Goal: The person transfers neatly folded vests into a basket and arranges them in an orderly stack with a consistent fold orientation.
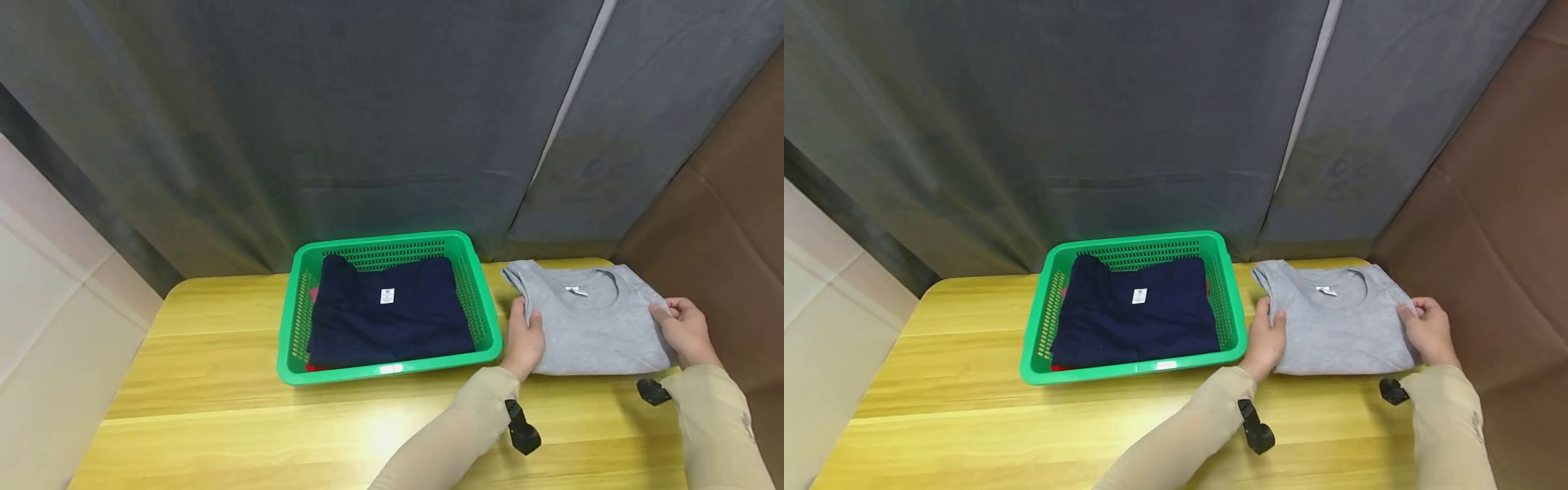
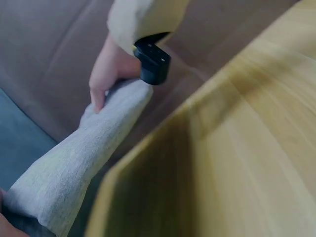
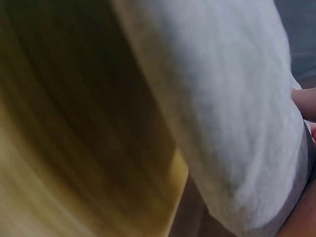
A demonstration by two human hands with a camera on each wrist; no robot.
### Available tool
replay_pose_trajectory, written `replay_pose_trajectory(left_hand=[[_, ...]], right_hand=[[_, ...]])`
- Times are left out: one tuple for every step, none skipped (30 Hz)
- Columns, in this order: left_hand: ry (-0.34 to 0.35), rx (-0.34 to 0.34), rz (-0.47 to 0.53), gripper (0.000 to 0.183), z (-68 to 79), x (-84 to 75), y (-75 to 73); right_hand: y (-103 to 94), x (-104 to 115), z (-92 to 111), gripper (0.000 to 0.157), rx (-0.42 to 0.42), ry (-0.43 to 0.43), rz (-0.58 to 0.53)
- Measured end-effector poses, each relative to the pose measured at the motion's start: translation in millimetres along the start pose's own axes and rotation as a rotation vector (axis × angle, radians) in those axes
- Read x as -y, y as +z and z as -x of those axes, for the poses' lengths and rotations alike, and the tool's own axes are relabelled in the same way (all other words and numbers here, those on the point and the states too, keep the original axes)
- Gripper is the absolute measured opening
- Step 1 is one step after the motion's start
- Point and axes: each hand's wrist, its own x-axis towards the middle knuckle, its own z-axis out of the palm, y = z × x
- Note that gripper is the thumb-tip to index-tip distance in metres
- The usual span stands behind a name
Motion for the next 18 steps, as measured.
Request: replay_pose_trajectory(left_hand=[[0.006,0.002,0.009,0.031,0.1,-3.7,-2.3],[0.015,0.006,0.020,0.033,-0.3,-7.2,-4.6],[0.022,0.002,0.018,0.034,-0.5,-10.5,-7.1],[0.038,-0.007,0.011,0.034,-1.1,-12.8,-10.1],[0.043,-0.014,0.009,0.034,-1.5,-15.2,-13.2],[0.056,-0.020,0.001,0.033,-1.8,-17.1,-16.3],[0.064,-0.030,-0.007,0.032,-2.3,-18.8,-19.7],[0.073,-0.035,-0.010,0.031,-2.9,-20.1,-23.3],[0.086,-0.039,-0.014,0.030,-3.3,-21.6,-27.5],[0.104,-0.035,-0.008,0.029,-4.0,-22.8,-31.8],[0.112,-0.032,0.001,0.028,-4.7,-24.5,-36.5],[0.126,-0.033,0.005,0.027,-5.4,-26.5,-41.5],[0.129,-0.028,0.013,0.027,-6.1,-28.7,-46.6],[0.137,-0.019,0.019,0.026,-6.9,-31.1,-52.2],[0.145,-0.011,0.020,0.026,-7.5,-33.6,-58.0],[0.144,-0.001,0.022,0.028,-8.0,-36.4,-63.7],[0.142,0.005,0.019,0.029,-8.4,-39.3,-69.6],[0.140,0.012,0.010,0.030,-8.7,-41.9,-75.5]], right_hand=[[-1.6,3.3,0.5,0.026,0.002,-0.007,-0.003],[-3.1,6.5,0.9,0.026,0.006,-0.012,-0.012],[-4.6,10.1,1.7,0.026,0.010,-0.021,-0.019],[-5.4,14.2,2.1,0.025,0.014,-0.032,-0.024],[-6.3,18.5,2.8,0.024,0.019,-0.044,-0.027],[-7.1,22.7,3.4,0.022,0.024,-0.057,-0.033],[-7.7,27.1,4.3,0.020,0.029,-0.067,-0.041],[-8.4,31.6,5.2,0.018,0.034,-0.076,-0.051],[-8.7,36.2,6.1,0.017,0.040,-0.085,-0.055],[-9.0,40.7,7.1,0.015,0.048,-0.092,-0.066],[-9.4,45.6,8.4,0.014,0.056,-0.098,-0.067],[-9.6,50.5,9.6,0.013,0.062,-0.103,-0.069],[-10.0,55.5,11.3,0.012,0.066,-0.105,-0.080],[-10.2,60.4,13.0,0.011,0.073,-0.110,-0.084],[-10.3,65.1,14.6,0.010,0.079,-0.119,-0.089],[-10.2,70.0,16.7,0.009,0.084,-0.128,-0.097],[-9.8,74.9,18.9,0.009,0.087,-0.138,-0.102],[-9.1,79.7,20.9,0.009,0.090,-0.150,-0.115]])
